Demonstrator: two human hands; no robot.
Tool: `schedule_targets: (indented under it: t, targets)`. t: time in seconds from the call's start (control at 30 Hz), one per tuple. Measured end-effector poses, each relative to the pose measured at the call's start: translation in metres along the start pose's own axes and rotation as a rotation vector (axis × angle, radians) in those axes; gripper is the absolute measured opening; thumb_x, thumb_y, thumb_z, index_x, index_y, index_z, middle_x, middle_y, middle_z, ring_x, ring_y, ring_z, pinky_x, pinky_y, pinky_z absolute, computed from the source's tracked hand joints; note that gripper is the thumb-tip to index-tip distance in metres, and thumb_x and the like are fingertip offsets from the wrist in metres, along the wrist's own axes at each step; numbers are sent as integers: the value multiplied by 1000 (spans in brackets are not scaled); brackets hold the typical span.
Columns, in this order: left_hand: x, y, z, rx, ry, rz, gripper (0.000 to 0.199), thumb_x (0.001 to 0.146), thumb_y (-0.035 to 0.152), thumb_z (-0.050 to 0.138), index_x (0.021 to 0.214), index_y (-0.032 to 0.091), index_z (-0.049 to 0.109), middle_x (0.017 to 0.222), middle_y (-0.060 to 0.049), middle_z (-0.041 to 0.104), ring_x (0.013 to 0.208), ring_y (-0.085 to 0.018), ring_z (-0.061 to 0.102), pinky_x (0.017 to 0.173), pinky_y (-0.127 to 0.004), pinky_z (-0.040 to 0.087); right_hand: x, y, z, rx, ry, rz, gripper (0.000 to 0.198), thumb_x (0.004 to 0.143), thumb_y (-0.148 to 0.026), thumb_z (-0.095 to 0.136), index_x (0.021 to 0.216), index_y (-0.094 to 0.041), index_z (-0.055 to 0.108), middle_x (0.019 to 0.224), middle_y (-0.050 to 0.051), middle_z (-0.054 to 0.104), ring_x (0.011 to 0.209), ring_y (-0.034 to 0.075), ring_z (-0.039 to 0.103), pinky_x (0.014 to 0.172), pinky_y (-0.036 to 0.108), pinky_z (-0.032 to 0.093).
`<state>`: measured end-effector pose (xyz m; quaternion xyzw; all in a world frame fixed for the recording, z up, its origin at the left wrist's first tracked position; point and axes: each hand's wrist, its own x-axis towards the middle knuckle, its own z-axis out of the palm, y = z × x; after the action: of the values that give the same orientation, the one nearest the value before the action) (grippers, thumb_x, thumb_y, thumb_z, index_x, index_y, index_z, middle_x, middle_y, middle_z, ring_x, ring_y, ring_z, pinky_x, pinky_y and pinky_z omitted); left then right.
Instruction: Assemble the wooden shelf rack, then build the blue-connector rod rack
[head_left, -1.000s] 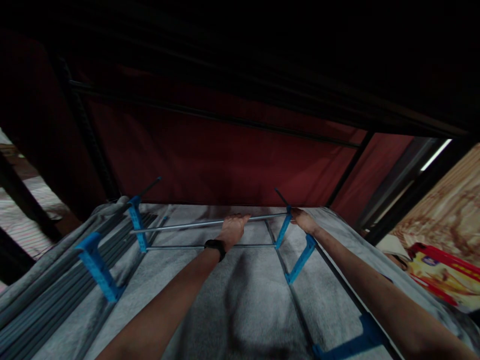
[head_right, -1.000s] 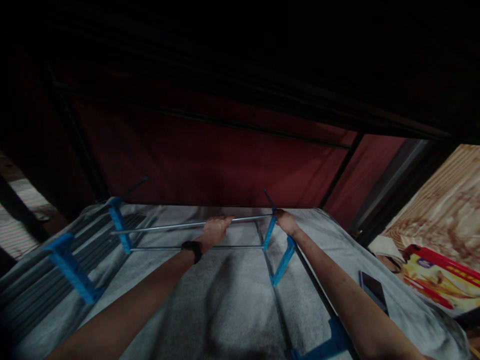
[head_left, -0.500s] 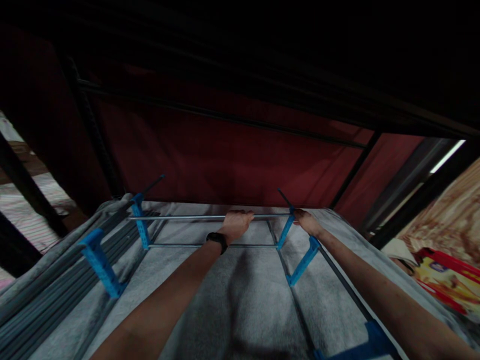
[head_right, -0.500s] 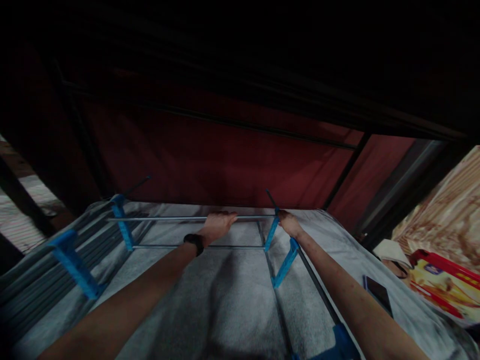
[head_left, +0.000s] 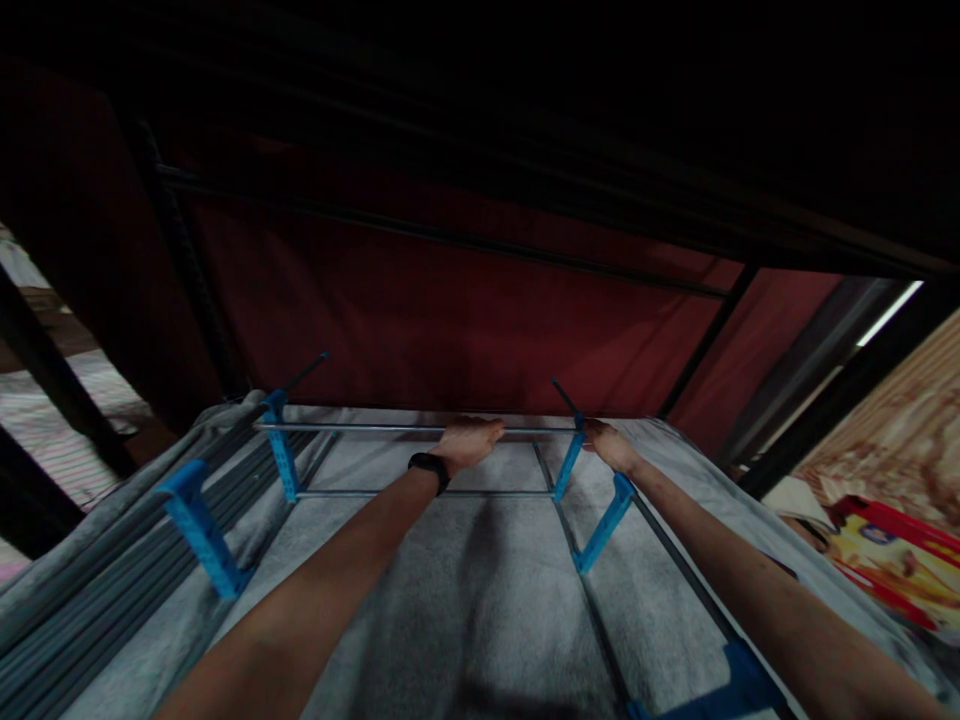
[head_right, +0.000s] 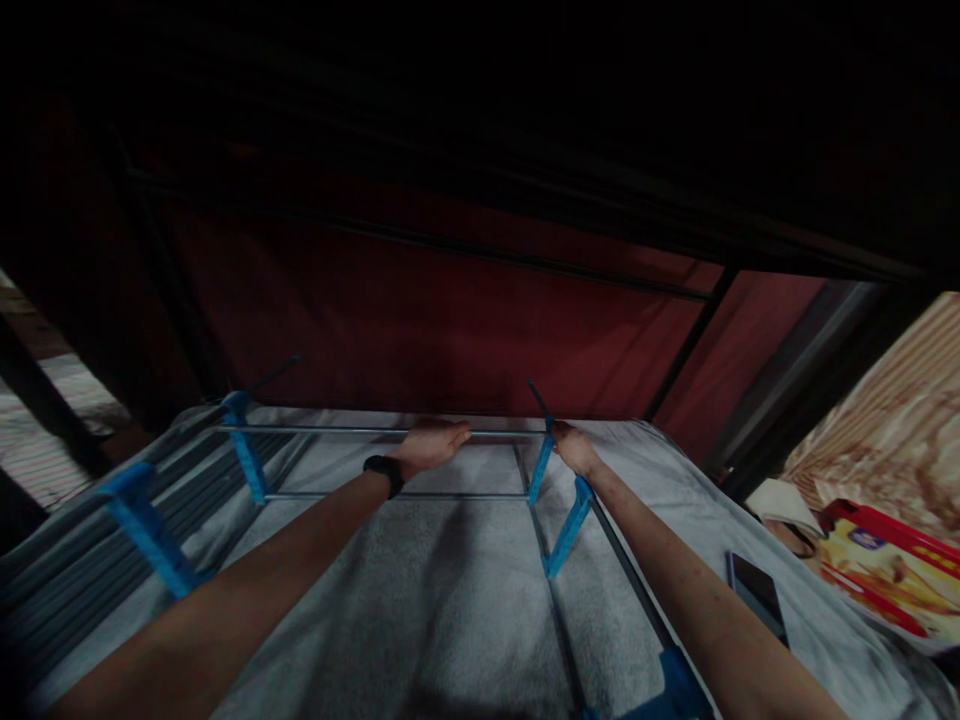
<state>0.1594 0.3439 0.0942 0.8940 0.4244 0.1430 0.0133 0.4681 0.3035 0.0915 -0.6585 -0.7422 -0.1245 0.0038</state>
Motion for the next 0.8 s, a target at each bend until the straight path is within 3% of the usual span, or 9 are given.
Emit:
schedule_targets:
  t: [0.47,0.67,0.8]
  targets:
    - [6,-1,-5,-44,-144,-13,45,100,40,27,113,25,67,108,-6,74,93,-21,68,80,-29,45,4,5,1,-108,-57,-59,32,89,-20,61,119,-10,63,124,21,67,112,30,66,93,35,53]
    - [15,-4,-8,-62,-147,36,44,99,39,29,105,22,69,109,-8,74,95,-22,68,83,-31,45,8,8,10,-141,-66,-56,36,89,-23,60,122,-10,62,123,21,67,108,31,67,90,36,54]
    - [13,0,-6,-41,-119,21,45,99,37,29,110,19,68,110,-12,73,100,-24,67,88,-34,46,7,9,12,-150,-28,-70,33,86,-21,62,117,-10,64,121,21,68,107,31,67,88,34,54]
